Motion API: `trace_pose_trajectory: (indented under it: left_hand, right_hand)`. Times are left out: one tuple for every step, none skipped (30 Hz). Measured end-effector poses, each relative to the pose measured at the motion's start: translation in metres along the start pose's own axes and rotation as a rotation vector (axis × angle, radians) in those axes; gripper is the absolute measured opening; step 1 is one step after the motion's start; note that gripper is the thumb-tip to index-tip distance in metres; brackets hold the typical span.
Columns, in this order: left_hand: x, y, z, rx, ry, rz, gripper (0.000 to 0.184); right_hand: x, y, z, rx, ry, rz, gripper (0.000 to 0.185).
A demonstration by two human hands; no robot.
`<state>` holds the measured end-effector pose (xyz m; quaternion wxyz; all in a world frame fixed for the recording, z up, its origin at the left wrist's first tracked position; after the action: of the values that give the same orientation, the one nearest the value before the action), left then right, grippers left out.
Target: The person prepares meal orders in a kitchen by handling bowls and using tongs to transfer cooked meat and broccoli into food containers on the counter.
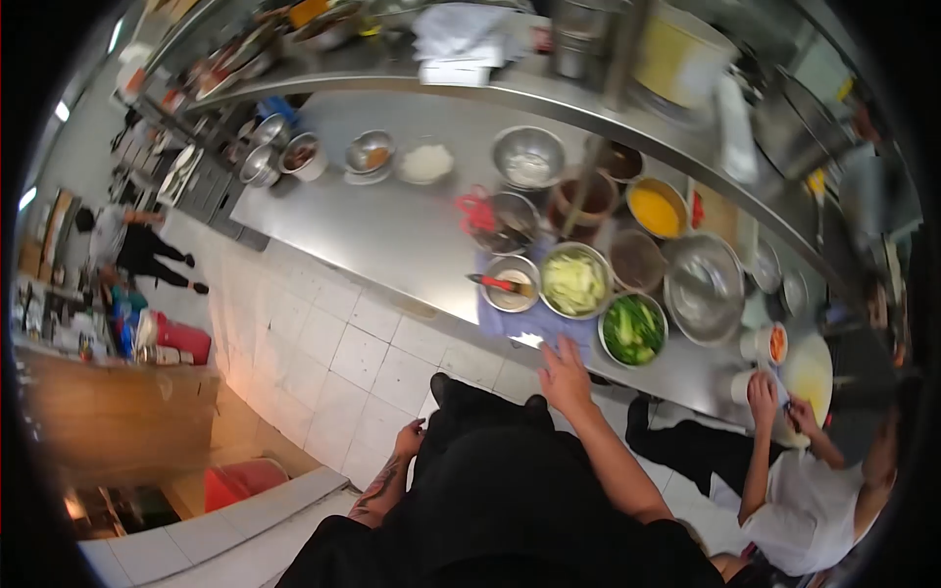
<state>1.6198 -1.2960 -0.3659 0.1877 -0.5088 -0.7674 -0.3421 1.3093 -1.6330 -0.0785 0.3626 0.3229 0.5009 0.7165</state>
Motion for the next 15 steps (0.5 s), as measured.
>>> trace_pose_trajectory:
  left_hand:
    - [0.001, 0.007, 0.004, -0.064, -0.001, -0.011, 0.051]
    - [0.006, 0.014, 0.003, -0.039, 0.063, 0.021, 0.050]
    - [0.003, 0.025, 0.014, -0.001, 0.117, 0.027, 0.050]
    - [-0.003, 0.035, 0.023, 0.040, 0.166, 0.036, 0.050]
    - [-0.011, 0.048, 0.023, 0.062, 0.163, 0.026, 0.050]
    - [-0.013, 0.063, 0.025, 0.071, 0.174, 0.011, 0.048]
    - [-0.015, 0.080, 0.031, 0.076, 0.188, -0.001, 0.047]
    - [-0.020, 0.096, 0.037, 0.088, 0.191, -0.007, 0.047]
    - [-0.029, 0.111, 0.041, -0.022, 0.180, 0.027, 0.045]
    - [-0.041, 0.123, 0.042, -0.131, 0.164, 0.060, 0.044]
    - [-0.054, 0.138, 0.040, -0.122, 0.156, 0.057, 0.044]
    - [-0.067, 0.150, 0.032, -0.170, 0.087, 0.078, 0.042]
    - [-0.079, 0.162, 0.022, -0.221, 0.019, 0.099, 0.041]
    - [-0.087, 0.179, 0.005, -0.186, -0.008, 0.070, 0.040]
    - [-0.097, 0.196, -0.011, -0.153, -0.024, 0.037, 0.040]
  right_hand:
    - [-0.010, -0.004, 0.001, 0.133, -0.014, 0.007, 0.062]
    - [-0.014, -0.007, 0.008, 0.140, 0.012, 0.005, 0.062]
    - [-0.014, -0.017, 0.010, 0.222, -0.008, 0.076, 0.073]
    - [-0.016, -0.024, 0.011, 0.307, -0.029, 0.142, 0.084]
    - [-0.020, -0.025, 0.016, 0.320, -0.009, 0.137, 0.084]
    - [-0.020, -0.030, 0.016, 0.378, -0.035, 0.168, 0.089]
    - [-0.019, -0.036, 0.015, 0.433, -0.065, 0.201, 0.094]
    - [-0.021, -0.041, 0.015, 0.439, -0.053, 0.202, 0.094]
    - [-0.023, -0.046, 0.010, 0.403, -0.066, 0.215, 0.091]
    - [-0.028, -0.048, 0.003, 0.367, -0.080, 0.224, 0.089]
    - [-0.032, -0.047, -0.008, 0.375, -0.075, 0.216, 0.089]
    - [-0.034, -0.046, -0.018, 0.329, -0.059, 0.212, 0.080]
    - [-0.041, -0.046, -0.015, 0.281, -0.043, 0.208, 0.071]
    - [-0.052, -0.028, 0.002, 0.283, -0.039, 0.205, 0.071]
    - [-0.056, -0.008, 0.020, 0.210, -0.141, 0.430, 0.061]
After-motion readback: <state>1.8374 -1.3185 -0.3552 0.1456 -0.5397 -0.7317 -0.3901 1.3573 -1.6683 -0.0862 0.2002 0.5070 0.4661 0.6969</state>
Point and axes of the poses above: each hand's wrist, its own x-axis away from the middle knuckle, its own y-axis out of the back of the hand, z = x × y, the point moved 10 cm from there along -x, towards the middle knuckle, and after that the axes turned 15 degrees about x, right-handed, at the moved point
